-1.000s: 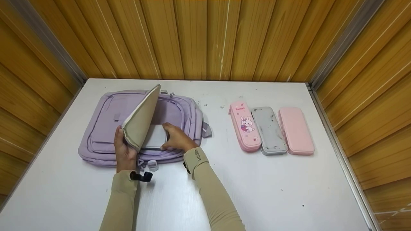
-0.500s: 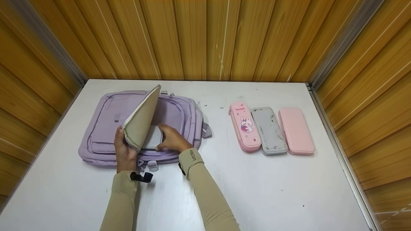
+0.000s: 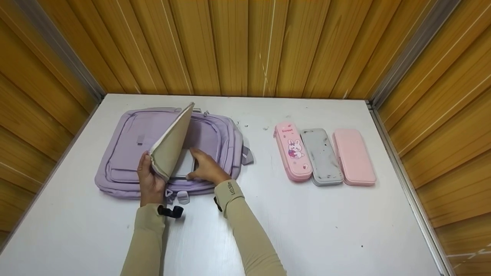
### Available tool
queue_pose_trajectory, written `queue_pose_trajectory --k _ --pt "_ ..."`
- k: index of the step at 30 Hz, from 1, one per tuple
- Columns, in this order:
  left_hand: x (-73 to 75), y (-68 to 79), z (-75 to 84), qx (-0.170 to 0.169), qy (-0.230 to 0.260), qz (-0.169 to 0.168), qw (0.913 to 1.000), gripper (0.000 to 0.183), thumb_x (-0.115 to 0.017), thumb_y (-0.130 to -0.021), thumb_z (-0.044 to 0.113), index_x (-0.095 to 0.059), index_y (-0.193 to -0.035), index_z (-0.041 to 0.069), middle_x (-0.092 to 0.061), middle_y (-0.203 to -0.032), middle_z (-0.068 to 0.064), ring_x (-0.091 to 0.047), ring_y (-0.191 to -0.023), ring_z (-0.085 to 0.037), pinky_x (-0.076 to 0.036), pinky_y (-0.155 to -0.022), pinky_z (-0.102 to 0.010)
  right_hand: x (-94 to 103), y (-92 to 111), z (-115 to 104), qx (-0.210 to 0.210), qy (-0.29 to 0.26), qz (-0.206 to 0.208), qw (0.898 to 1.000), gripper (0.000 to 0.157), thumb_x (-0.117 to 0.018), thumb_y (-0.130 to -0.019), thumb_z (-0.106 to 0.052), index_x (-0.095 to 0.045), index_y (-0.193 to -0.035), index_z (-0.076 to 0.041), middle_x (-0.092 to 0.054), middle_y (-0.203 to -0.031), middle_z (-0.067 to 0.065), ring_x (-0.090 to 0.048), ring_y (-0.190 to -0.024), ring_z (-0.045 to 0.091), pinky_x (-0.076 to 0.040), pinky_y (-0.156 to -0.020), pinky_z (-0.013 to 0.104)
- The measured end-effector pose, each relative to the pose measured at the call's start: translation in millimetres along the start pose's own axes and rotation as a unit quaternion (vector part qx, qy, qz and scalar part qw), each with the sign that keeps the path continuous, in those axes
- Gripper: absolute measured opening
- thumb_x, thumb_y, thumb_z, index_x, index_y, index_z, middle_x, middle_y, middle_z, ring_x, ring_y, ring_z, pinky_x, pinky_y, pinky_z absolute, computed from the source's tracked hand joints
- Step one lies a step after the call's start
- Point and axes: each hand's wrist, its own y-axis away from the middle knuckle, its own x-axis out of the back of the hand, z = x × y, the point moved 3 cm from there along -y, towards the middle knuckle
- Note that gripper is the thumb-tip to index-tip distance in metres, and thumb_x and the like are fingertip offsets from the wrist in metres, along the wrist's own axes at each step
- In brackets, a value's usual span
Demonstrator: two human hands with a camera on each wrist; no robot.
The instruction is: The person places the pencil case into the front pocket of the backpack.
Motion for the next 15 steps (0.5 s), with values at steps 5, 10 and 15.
queue_pose_trajectory --k 5,10,15 --pt "0.5 1.4 -0.9 0.005 0.0 -0.013 0.9999 0.019 -0.083 -0.067 0.014 -0.075 -0.084 0.011 -0.07 -0.088 -0.002 -0.067 -0.084 -0.014 -0.055 -0.077 -0.025 1.0 3 0 -0.005 0.01 0.002 1.0 0.096 -0.083 -0.069 -0.012 -0.029 -0.147 0.003 -0.028 -0.155 0.018 -0.026 -0.144 0.031 -0.018 -0.12 0.038" --pt "1.4 3.2 0.6 -0.001 0.006 -0.018 0.9998 0.019 -0.083 -0.067 0.014 -0.075 -0.084 0.011 -0.071 -0.088 -0.002 -0.067 -0.084 -0.014 -0.056 -0.076 -0.025 3.8 6 -1 0.002 0.005 0.002 1.0 0.092 -0.082 -0.073 -0.015 -0.03 -0.146 0.004 -0.029 -0.154 0.019 -0.027 -0.144 0.031 -0.019 -0.12 0.038" --pt "0.5 1.0 0.7 -0.001 0.002 -0.016 0.9999 0.019 -0.083 -0.067 0.014 -0.075 -0.084 0.011 -0.07 -0.088 -0.002 -0.067 -0.083 -0.014 -0.056 -0.076 -0.025 13.3 10 -2 0.006 -0.018 0.016 1.0 0.082 -0.081 -0.076 -0.017 -0.038 -0.143 0.003 -0.038 -0.15 0.017 -0.036 -0.14 0.031 -0.025 -0.118 0.039"
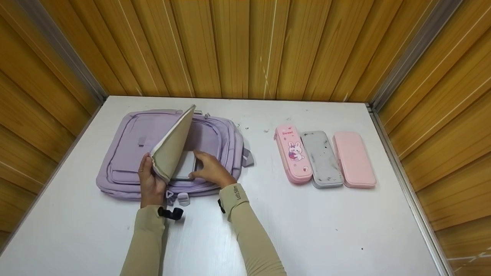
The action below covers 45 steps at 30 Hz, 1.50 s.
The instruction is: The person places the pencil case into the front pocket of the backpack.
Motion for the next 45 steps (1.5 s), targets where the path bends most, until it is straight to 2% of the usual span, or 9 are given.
queue_pose_trajectory --k 5,12,17,23,32,36,40,45 --pt "0.3 -2.6 -1.4 0.004 -0.015 0.01 0.9998 0.023 -0.085 -0.064 0.017 -0.075 -0.084 0.012 -0.07 -0.087 -0.002 -0.066 -0.082 -0.014 -0.055 -0.076 -0.025 13.5 6 1 -0.005 -0.031 0.028 0.999 0.073 -0.078 -0.08 -0.016 -0.042 -0.14 0.004 -0.043 -0.147 0.018 -0.043 -0.134 0.034 -0.033 -0.114 0.041" --pt "0.9 -3.7 -1.5 0.007 -0.029 0.024 0.9993 0.027 -0.087 -0.061 0.02 -0.074 -0.083 0.012 -0.068 -0.086 -0.002 -0.066 -0.082 -0.013 -0.055 -0.075 -0.025 38.3 20 4 -0.01 -0.039 0.075 0.996 0.063 -0.074 -0.084 -0.017 -0.047 -0.138 0.003 -0.053 -0.139 0.019 -0.049 -0.13 0.034 -0.038 -0.111 0.044" --pt "2.5 -4.2 -1.3 0.009 -0.031 0.029 0.9991 0.027 -0.087 -0.06 0.021 -0.074 -0.083 0.012 -0.069 -0.086 -0.002 -0.066 -0.082 -0.013 -0.055 -0.076 -0.025 56.6 33 12 -0.01 -0.053 0.116 0.992 0.059 -0.074 -0.084 -0.012 -0.05 -0.135 0.004 -0.055 -0.136 0.02 -0.05 -0.129 0.034 -0.037 -0.112 0.042" --pt "1.8 -3.5 -0.7 0.005 -0.027 0.018 0.9995 0.024 -0.085 -0.062 0.019 -0.075 -0.083 0.012 -0.07 -0.087 -0.002 -0.067 -0.083 -0.013 -0.055 -0.077 -0.025 78.9 51 24 -0.028 -0.066 0.151 0.986 0.061 -0.074 -0.084 -0.015 -0.048 -0.137 0.003 -0.053 -0.138 0.019 -0.048 -0.131 0.034 -0.035 -0.113 0.043" --pt "1.4 -1.4 -0.5 0.01 -0.026 0.017 0.9995 0.018 -0.084 -0.068 0.016 -0.075 -0.084 0.012 -0.071 -0.088 -0.002 -0.067 -0.084 -0.014 -0.056 -0.077 -0.027 111.5 84 42 -0.083 -0.057 0.219 0.97 0.061 -0.073 -0.086 -0.018 -0.047 -0.139 -0.001 -0.05 -0.142 0.017 -0.044 -0.135 0.032 -0.033 -0.115 0.038" --pt "1.3 -1.1 -1.0 0.011 -0.027 0.019 0.9994 0.02 -0.084 -0.066 0.016 -0.075 -0.084 0.012 -0.071 -0.088 -0.001 -0.067 -0.083 -0.014 -0.056 -0.076 -0.027 121.7 99 52 -0.104 -0.053 0.243 0.963 0.062 -0.073 -0.085 -0.018 -0.047 -0.139 -0.002 -0.047 -0.145 0.016 -0.04 -0.138 0.03 -0.031 -0.116 0.036" --pt "0.6 -1.5 -0.7 0.002 -0.027 0.01 0.9996 0.021 -0.084 -0.066 0.018 -0.075 -0.084 0.013 -0.07 -0.085 0.0 -0.067 -0.081 -0.012 -0.055 -0.074 -0.025 130.2 113 61 -0.134 -0.039 0.262 0.955 0.068 -0.073 -0.085 -0.025 -0.043 -0.143 -0.006 -0.042 -0.15 0.013 -0.035 -0.141 0.029 -0.03 -0.117 0.035" --pt "0.5 -1.5 -0.4 0.003 -0.024 -0.002 0.9997 0.02 -0.084 -0.066 0.017 -0.076 -0.084 0.014 -0.071 -0.085 0.0 -0.067 -0.08 -0.012 -0.055 -0.073 -0.025 138.7 129 70 -0.183 -0.03 0.289 0.939 0.075 -0.073 -0.084 -0.037 -0.038 -0.147 -0.014 -0.036 -0.154 0.007 -0.031 -0.143 0.027 -0.029 -0.117 0.037"
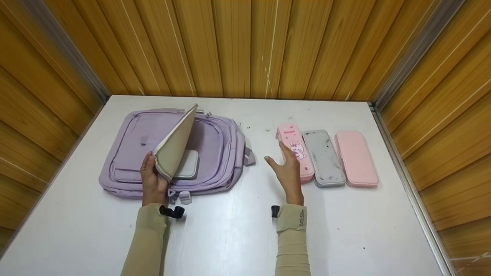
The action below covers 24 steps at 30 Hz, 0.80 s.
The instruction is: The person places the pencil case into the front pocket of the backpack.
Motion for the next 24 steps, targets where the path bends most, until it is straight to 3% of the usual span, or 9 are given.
queue_pose_trajectory --k 9,13,24 --pt "0.5 0.3 -0.5 0.006 -0.004 0.006 1.0 0.021 -0.084 -0.065 0.017 -0.076 -0.084 0.014 -0.072 -0.085 0.0 -0.067 -0.081 -0.013 -0.055 -0.074 -0.026 25.3 10 15 -0.042 0.012 0.054 0.998 0.081 -0.073 -0.084 -0.038 -0.031 -0.15 -0.018 -0.027 -0.158 0.01 -0.023 -0.145 0.035 -0.024 -0.118 0.049" --pt "1.1 1.2 -0.4 0.009 -0.003 0.01 0.9999 0.019 -0.084 -0.067 0.015 -0.076 -0.084 0.014 -0.072 -0.085 0.0 -0.067 -0.081 -0.013 -0.055 -0.074 -0.026 33.5 14 23 -0.055 0.01 0.07 0.996 0.082 -0.073 -0.085 -0.035 -0.028 -0.151 -0.016 -0.024 -0.159 0.011 -0.021 -0.146 0.034 -0.024 -0.118 0.047" --pt "1.4 0.4 0.4 0.006 -0.005 0.018 0.9998 0.021 -0.086 -0.064 0.016 -0.076 -0.083 0.012 -0.07 -0.085 -0.001 -0.066 -0.081 -0.013 -0.055 -0.075 -0.025 43.7 19 42 -0.079 0.023 0.073 0.994 0.093 -0.074 -0.083 -0.039 -0.021 -0.153 -0.01 -0.017 -0.16 0.015 -0.019 -0.146 0.037 -0.021 -0.119 0.046"
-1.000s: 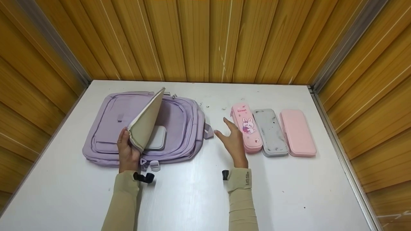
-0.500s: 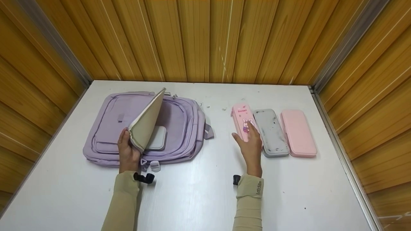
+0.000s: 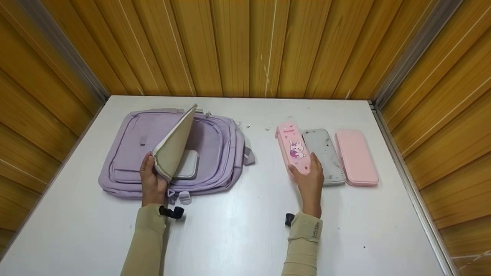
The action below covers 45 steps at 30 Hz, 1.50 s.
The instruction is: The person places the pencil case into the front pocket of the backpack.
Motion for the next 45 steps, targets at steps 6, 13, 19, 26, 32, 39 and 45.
queue_pose_trajectory --k 6,13,19,26,32,39,45 --pt "0.4 -1.5 1.1 0.001 0.012 -0.008 0.9999 0.023 -0.086 -0.062 0.016 -0.076 -0.083 0.012 -0.071 -0.086 -0.002 -0.067 -0.083 -0.014 -0.056 -0.076 -0.026 1.5 2 5 -0.014 0.002 -0.004 1.0 0.094 -0.074 -0.083 -0.036 -0.018 -0.153 -0.007 -0.02 -0.158 0.02 -0.024 -0.144 0.038 -0.026 -0.117 0.046" --pt "0.5 -2.2 -0.4 0.0 0.012 -0.02 0.9997 0.021 -0.085 -0.064 0.014 -0.076 -0.083 0.012 -0.072 -0.085 -0.001 -0.067 -0.083 -0.013 -0.056 -0.076 -0.025 -0.7 4 10 -0.04 0.012 -0.019 0.999 0.096 -0.074 -0.085 -0.033 -0.013 -0.153 -0.003 -0.018 -0.157 0.024 -0.023 -0.144 0.04 -0.024 -0.119 0.044" --pt "-0.1 -0.1 -0.8 -0.002 0.008 -0.023 0.9997 0.02 -0.085 -0.064 0.015 -0.077 -0.083 0.013 -0.072 -0.085 -0.001 -0.068 -0.082 -0.013 -0.056 -0.075 -0.026 -1.3 5 13 -0.046 0.018 -0.024 0.999 0.096 -0.074 -0.085 -0.03 -0.012 -0.152 0.0 -0.02 -0.155 0.028 -0.024 -0.142 0.041 -0.022 -0.119 0.046" --pt "-1.3 1.0 -0.2 0.002 0.008 -0.02 0.9998 0.019 -0.084 -0.066 0.015 -0.076 -0.082 0.012 -0.073 -0.085 -0.002 -0.068 -0.081 -0.014 -0.056 -0.074 -0.026 -1.9 5 15 -0.058 0.017 -0.035 0.998 0.098 -0.074 -0.084 -0.032 -0.01 -0.152 -0.001 -0.02 -0.154 0.028 -0.024 -0.142 0.042 -0.021 -0.119 0.048" --pt "-0.4 0.2 -0.4 -0.001 -0.005 -0.002 1.0 0.021 -0.085 -0.065 0.015 -0.075 -0.082 0.011 -0.07 -0.084 -0.002 -0.067 -0.08 -0.013 -0.056 -0.073 -0.025 -4.6 4 13 -0.042 0.037 -0.036 0.998 0.094 -0.074 -0.084 -0.025 -0.014 -0.151 0.003 -0.021 -0.152 0.031 -0.025 -0.14 0.044 -0.021 -0.118 0.05" --pt "-0.8 -0.3 -0.8 -0.002 0.0 -0.008 1.0 0.022 -0.086 -0.064 0.015 -0.075 -0.083 0.01 -0.071 -0.083 -0.003 -0.068 -0.079 -0.013 -0.056 -0.073 -0.025 -10.0 3 10 -0.032 0.053 -0.038 0.997 0.091 -0.075 -0.082 -0.024 -0.019 -0.15 0.002 -0.025 -0.149 0.032 -0.026 -0.137 0.047 -0.021 -0.117 0.054" --pt "-1.5 0.2 -1.2 -0.005 0.0 -0.02 0.9998 0.02 -0.085 -0.066 0.014 -0.075 -0.083 0.01 -0.071 -0.083 -0.002 -0.067 -0.079 -0.013 -0.056 -0.073 -0.024 -14.7 1 8 -0.039 0.043 -0.039 0.998 0.09 -0.075 -0.082 -0.022 -0.021 -0.149 0.002 -0.028 -0.149 0.031 -0.028 -0.138 0.046 -0.021 -0.117 0.054"
